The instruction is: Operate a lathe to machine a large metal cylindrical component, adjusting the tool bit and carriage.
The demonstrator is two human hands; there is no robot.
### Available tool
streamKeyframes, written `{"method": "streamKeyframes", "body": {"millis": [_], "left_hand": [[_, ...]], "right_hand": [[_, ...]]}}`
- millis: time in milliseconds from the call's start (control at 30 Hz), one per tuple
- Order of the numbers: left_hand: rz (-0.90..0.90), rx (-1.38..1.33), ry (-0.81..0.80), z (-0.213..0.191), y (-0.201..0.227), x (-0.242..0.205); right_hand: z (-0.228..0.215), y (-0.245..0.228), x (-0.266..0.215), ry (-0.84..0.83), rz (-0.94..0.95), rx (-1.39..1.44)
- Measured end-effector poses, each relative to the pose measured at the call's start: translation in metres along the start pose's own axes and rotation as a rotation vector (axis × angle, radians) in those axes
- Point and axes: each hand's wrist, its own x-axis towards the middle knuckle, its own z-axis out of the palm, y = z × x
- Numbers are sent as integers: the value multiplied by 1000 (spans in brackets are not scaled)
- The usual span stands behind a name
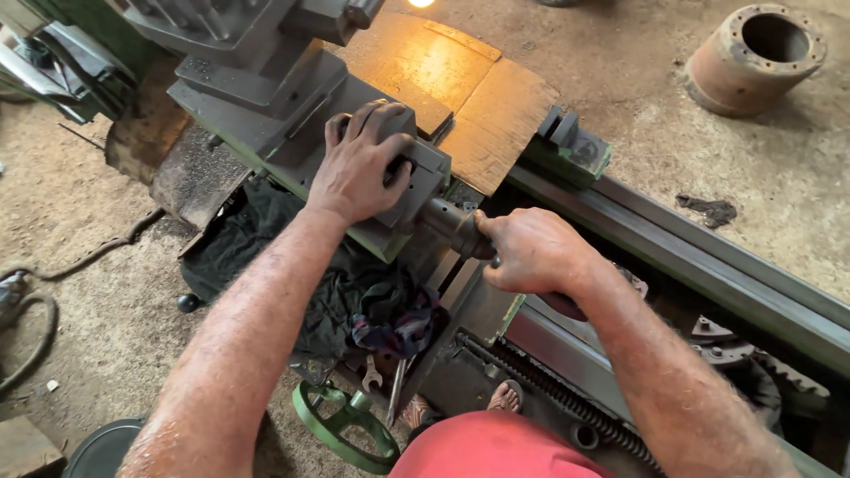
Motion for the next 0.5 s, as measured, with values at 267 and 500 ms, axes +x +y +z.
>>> {"method": "streamKeyframes", "body": {"millis": [267, 500], "left_hand": [[84, 150, -182, 9, -5, 4], [80, 171, -268, 5, 0, 5]], "right_hand": [[-1, -2, -1, 24, -6, 29], [-6, -8, -3, -23, 40, 22]]}}
